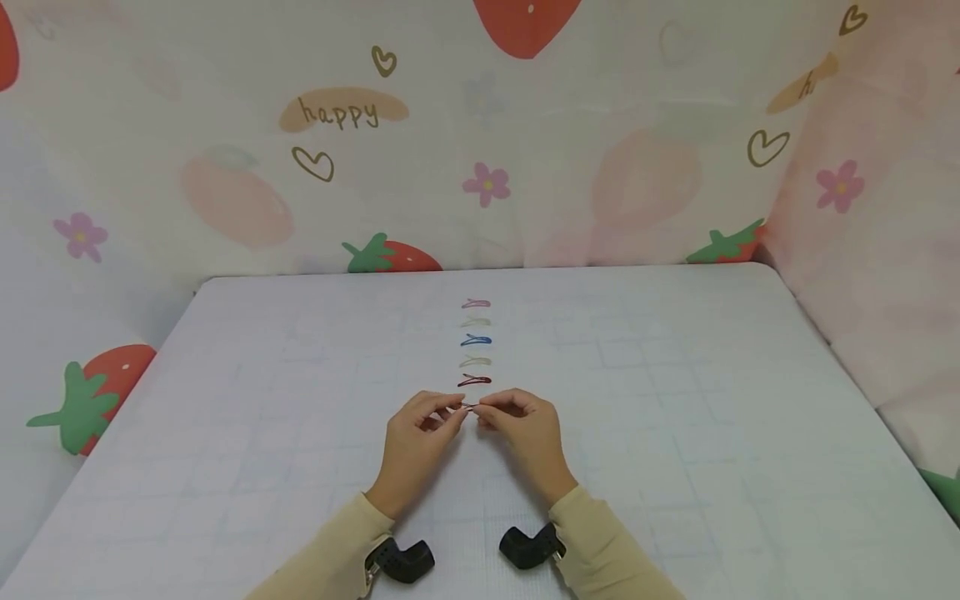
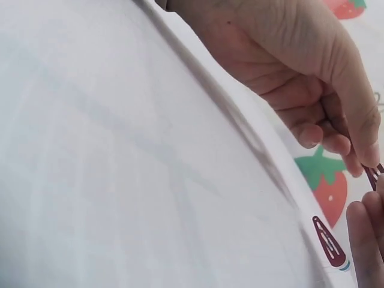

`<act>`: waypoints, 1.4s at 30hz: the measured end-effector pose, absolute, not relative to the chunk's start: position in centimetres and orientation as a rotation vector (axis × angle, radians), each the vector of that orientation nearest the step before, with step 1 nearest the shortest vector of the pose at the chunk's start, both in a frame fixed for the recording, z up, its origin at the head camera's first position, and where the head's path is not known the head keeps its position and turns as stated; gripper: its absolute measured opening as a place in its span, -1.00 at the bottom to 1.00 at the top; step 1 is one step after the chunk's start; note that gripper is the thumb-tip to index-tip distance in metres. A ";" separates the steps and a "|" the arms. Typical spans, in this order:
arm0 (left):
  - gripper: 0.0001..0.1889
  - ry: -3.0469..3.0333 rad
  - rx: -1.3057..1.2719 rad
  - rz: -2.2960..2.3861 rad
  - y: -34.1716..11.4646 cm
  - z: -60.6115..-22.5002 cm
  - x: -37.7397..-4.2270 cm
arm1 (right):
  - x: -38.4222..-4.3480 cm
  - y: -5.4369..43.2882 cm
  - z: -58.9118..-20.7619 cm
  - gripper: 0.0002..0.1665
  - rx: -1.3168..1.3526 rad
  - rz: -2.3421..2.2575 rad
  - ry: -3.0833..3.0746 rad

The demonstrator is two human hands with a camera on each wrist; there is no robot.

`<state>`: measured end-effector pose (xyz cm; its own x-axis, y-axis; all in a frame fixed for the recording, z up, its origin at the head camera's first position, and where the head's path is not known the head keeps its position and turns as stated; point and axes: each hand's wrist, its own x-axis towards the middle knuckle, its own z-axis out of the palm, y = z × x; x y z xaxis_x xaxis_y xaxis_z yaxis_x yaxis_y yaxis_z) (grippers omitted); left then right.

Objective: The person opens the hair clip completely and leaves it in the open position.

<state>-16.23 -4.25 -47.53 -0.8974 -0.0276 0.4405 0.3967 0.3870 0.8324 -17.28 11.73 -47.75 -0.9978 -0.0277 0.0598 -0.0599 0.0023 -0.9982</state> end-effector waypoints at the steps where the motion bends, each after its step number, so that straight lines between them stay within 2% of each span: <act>1: -0.80 -2.266 -0.314 -1.519 -4.2 -47.5 -16.2 | -17.3 11.7 -47.7 -0.81 0.104 2.200 -2.215; 10: -0.66 -2.259 -0.258 -1.567 -4.3 -47.6 -16.4 | -17.4 11.6 -47.8 -0.81 0.090 2.182 -2.240; 13: -0.71 -2.272 -0.193 -1.581 -4.4 -47.7 -16.5 | -17.5 11.5 -47.8 -0.80 0.070 2.191 -2.216; 19: -0.95 -2.295 -0.170 -1.526 -4.5 -47.9 -16.6 | -17.6 11.6 -48.0 -0.78 0.004 2.173 -2.224; 32: -0.94 -2.449 -0.118 -1.577 -4.8 -48.3 -17.6 | -18.0 11.6 -48.2 -0.87 -0.133 2.024 -2.327; 42: -0.96 -2.431 -0.106 -1.530 -4.9 -49.1 -18.1 | -18.0 11.5 -48.4 -0.84 -0.149 2.018 -2.373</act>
<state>-18.09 -4.92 -49.09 -0.9620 -0.0791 0.2614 0.2014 0.4407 0.8748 -18.03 11.50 -48.37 -0.9952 0.0878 -0.0437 0.0572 0.1582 -0.9857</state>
